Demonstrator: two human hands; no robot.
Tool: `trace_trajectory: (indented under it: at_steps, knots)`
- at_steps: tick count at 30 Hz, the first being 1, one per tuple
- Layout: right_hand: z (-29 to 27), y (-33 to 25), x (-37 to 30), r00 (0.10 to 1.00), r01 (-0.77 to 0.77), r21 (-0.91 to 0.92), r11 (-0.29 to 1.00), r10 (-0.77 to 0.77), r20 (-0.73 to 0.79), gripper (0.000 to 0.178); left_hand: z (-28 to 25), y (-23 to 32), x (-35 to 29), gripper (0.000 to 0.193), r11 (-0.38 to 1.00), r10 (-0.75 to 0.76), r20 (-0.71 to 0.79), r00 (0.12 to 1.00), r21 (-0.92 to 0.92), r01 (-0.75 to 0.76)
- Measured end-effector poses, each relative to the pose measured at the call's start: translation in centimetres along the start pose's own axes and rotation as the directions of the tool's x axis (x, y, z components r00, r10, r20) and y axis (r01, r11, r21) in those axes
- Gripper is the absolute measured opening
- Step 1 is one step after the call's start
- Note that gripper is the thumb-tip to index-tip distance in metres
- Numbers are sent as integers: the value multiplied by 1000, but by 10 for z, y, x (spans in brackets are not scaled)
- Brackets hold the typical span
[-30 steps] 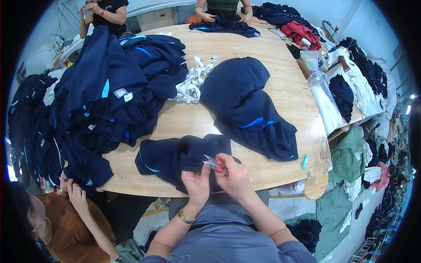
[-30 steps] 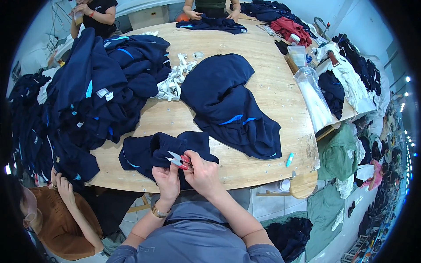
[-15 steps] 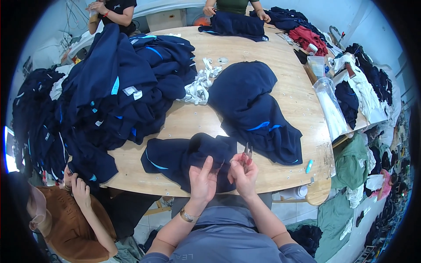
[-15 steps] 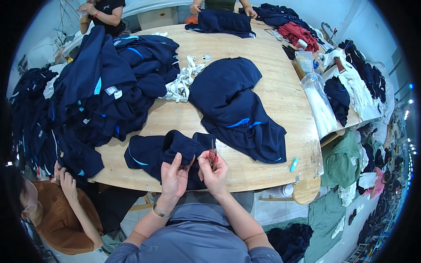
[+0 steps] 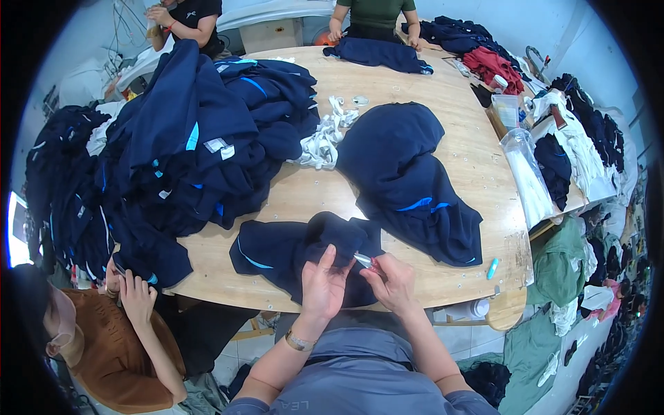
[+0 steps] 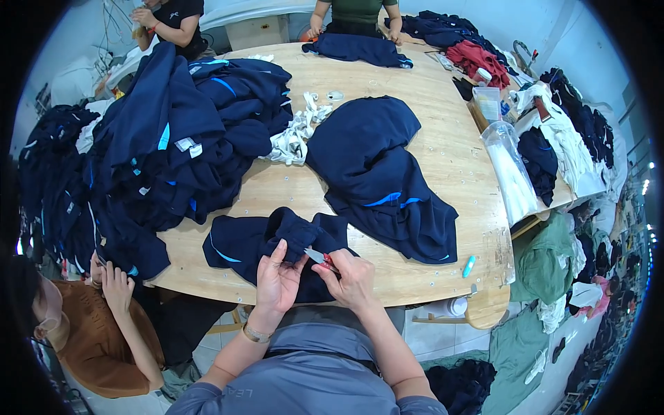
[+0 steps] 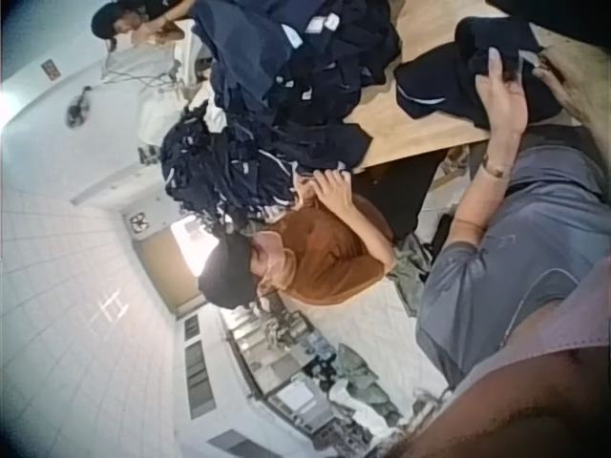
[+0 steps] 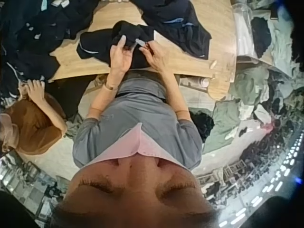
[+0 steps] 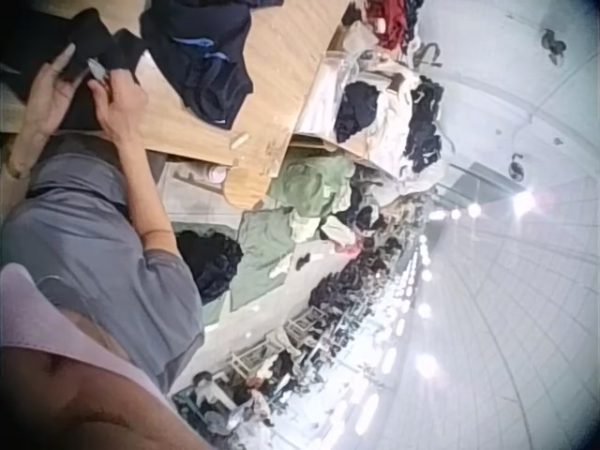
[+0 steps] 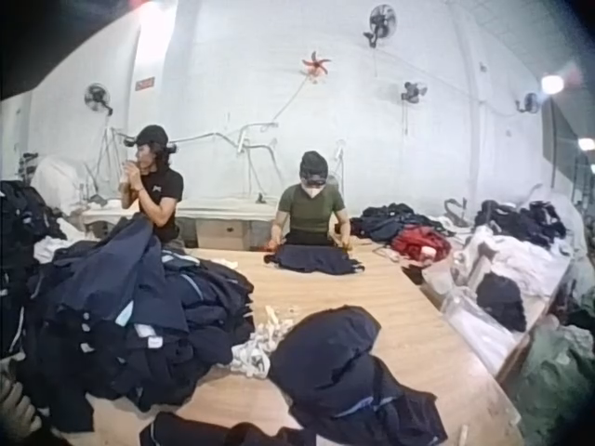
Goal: The recorder is using small scissors to trim loose threads from various blue garments at a manufacturing table.
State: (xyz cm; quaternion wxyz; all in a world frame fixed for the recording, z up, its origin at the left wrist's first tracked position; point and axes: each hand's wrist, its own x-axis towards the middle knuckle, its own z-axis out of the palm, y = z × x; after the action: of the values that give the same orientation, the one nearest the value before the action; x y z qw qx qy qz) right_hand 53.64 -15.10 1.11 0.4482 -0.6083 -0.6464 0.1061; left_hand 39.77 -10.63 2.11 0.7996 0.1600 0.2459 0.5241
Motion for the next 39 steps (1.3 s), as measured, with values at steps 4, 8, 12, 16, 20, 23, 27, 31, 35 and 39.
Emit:
trace_trajectory:
  at_steps: [4, 8, 12, 16, 20, 23, 27, 31, 35, 39]
  knots:
    - [1, 1, 3, 999, 36, -48, 998, -37, -9, 30, -1, -3, 0, 14, 999, 39, 0, 999, 22, -39]
    - [-2, -2, 7, 998, 67, -82, 994, -66, 18, 25, 2, -3, -1, 14, 996, 64, -3, 998, 55, -64]
    - [-3, 1, 6, 997, 80, -37, 996, -80, 8, 24, 1, -2, -2, 14, 995, 61, 16, 998, 74, -62]
    - [1, 1, 3, 994, -86, 165, 982, 96, -54, 22, 4, -3, -1, 20, 996, 56, -16, 998, 67, -55]
    - [1, -9, 7, 961, -263, 386, 884, 278, 19, 20, 2, -4, -1, 21, 995, 59, -19, 998, 80, -57]
    - [8, -20, 11, 929, -335, 522, 784, 368, 43, 19, 2, -6, -2, 19, 991, 78, -12, 997, 111, -76]
    - [14, -20, 12, 983, -115, 322, 940, 154, -96, 18, 4, -10, -3, 8, 971, 170, -25, 985, 176, -163]
    - [15, -20, 14, 991, 56, 147, 988, -38, -127, 15, 5, -9, -4, 6, 961, 210, -8, 978, 187, -205]
    - [16, -11, 9, 884, -410, 561, 719, 464, 51, 4, 2, -5, -2, 20, 990, 84, -5, 996, 113, -83]
    - [10, -3, 4, 904, -357, 600, 716, 426, 30, 8, 0, 0, 0, 21, 999, -28, -22, 999, -20, 27]
